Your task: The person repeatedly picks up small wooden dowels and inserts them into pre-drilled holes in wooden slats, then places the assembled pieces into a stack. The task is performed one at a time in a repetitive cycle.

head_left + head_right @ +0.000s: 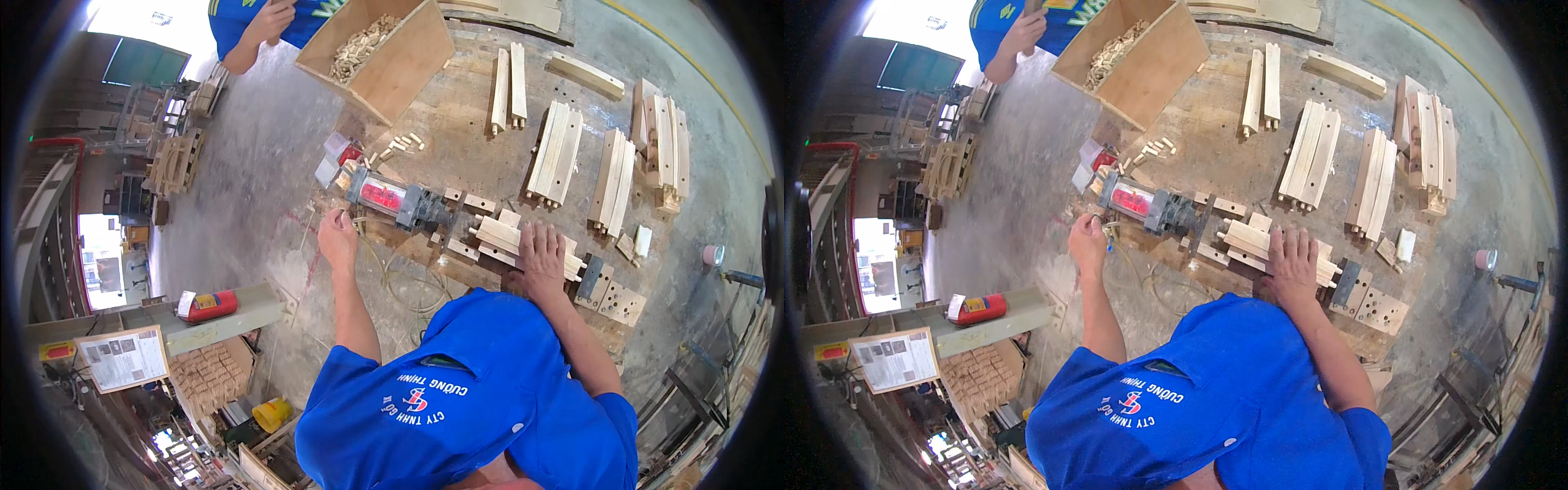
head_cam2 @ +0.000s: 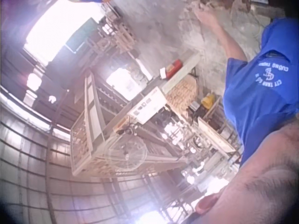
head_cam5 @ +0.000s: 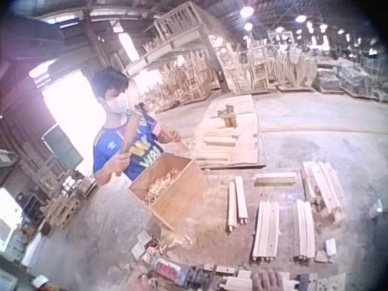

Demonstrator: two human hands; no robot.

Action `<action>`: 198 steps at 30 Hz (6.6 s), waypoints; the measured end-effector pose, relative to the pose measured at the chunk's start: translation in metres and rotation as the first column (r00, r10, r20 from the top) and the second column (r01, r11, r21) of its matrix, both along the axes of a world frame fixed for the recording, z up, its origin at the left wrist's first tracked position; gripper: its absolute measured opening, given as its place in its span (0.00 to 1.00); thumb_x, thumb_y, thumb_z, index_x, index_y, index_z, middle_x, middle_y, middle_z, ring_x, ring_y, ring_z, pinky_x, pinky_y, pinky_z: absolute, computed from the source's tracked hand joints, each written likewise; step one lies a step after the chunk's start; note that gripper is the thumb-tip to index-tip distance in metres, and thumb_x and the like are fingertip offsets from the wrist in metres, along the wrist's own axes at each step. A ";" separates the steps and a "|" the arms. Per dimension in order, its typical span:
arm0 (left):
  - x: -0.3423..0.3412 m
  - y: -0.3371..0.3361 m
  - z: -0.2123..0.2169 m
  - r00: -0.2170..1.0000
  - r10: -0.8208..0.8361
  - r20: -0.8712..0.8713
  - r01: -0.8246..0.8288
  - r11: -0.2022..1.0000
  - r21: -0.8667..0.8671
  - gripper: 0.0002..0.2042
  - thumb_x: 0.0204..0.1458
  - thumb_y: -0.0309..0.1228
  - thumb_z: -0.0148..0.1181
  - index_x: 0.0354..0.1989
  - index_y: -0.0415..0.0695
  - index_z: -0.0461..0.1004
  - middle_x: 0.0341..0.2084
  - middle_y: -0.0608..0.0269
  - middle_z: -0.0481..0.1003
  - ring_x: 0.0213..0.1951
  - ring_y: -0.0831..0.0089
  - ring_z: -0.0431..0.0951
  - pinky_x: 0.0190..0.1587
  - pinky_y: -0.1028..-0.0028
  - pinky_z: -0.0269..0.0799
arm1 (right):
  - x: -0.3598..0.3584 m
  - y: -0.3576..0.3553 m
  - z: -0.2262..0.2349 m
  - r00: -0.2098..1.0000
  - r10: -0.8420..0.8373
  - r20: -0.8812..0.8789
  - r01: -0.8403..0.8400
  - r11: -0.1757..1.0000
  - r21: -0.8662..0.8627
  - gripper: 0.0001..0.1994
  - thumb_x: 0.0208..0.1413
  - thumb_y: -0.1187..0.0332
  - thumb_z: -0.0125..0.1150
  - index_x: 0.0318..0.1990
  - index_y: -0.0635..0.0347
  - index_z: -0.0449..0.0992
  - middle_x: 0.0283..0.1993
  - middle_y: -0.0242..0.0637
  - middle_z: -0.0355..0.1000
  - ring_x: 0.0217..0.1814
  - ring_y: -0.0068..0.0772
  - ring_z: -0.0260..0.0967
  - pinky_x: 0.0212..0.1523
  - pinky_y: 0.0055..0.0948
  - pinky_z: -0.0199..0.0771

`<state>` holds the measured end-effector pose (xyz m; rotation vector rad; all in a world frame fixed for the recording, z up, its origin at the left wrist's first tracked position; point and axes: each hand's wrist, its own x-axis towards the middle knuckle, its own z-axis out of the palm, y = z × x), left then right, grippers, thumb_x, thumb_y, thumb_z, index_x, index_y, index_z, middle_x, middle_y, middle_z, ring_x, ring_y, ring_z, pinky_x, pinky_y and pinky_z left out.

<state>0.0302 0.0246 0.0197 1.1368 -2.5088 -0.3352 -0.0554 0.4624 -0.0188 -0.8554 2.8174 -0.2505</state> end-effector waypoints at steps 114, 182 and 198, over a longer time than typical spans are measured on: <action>-0.018 0.061 0.035 0.949 -0.305 -0.081 0.292 0.946 -0.143 0.17 0.65 0.43 0.57 0.47 0.44 0.85 0.38 0.49 0.85 0.40 0.48 0.85 0.43 0.51 0.79 | 0.061 0.274 0.102 0.586 -0.104 0.803 0.613 -0.591 -0.524 0.21 0.66 0.53 0.66 0.56 0.60 0.78 0.46 0.33 0.82 0.42 0.25 0.82 0.46 0.29 0.86; 0.181 0.780 -0.017 -0.288 -0.856 0.430 0.802 0.030 0.597 0.15 0.63 0.39 0.58 0.44 0.41 0.83 0.36 0.49 0.84 0.36 0.52 0.85 0.39 0.55 0.80 | 0.775 0.763 0.028 -0.525 -0.842 -0.120 0.836 -0.537 0.113 0.29 0.66 0.44 0.52 0.63 0.57 0.74 0.66 0.52 0.68 0.70 0.56 0.61 0.73 0.53 0.56; 0.191 0.755 -0.020 -0.235 -0.858 0.457 0.784 0.110 0.611 0.14 0.63 0.38 0.58 0.44 0.40 0.83 0.36 0.49 0.84 0.35 0.53 0.84 0.38 0.56 0.80 | 0.773 0.758 0.020 -0.685 -0.715 -0.140 0.703 -0.699 0.128 0.43 0.67 0.32 0.40 0.79 0.52 0.56 0.83 0.57 0.46 0.87 0.62 0.32 0.83 0.56 0.29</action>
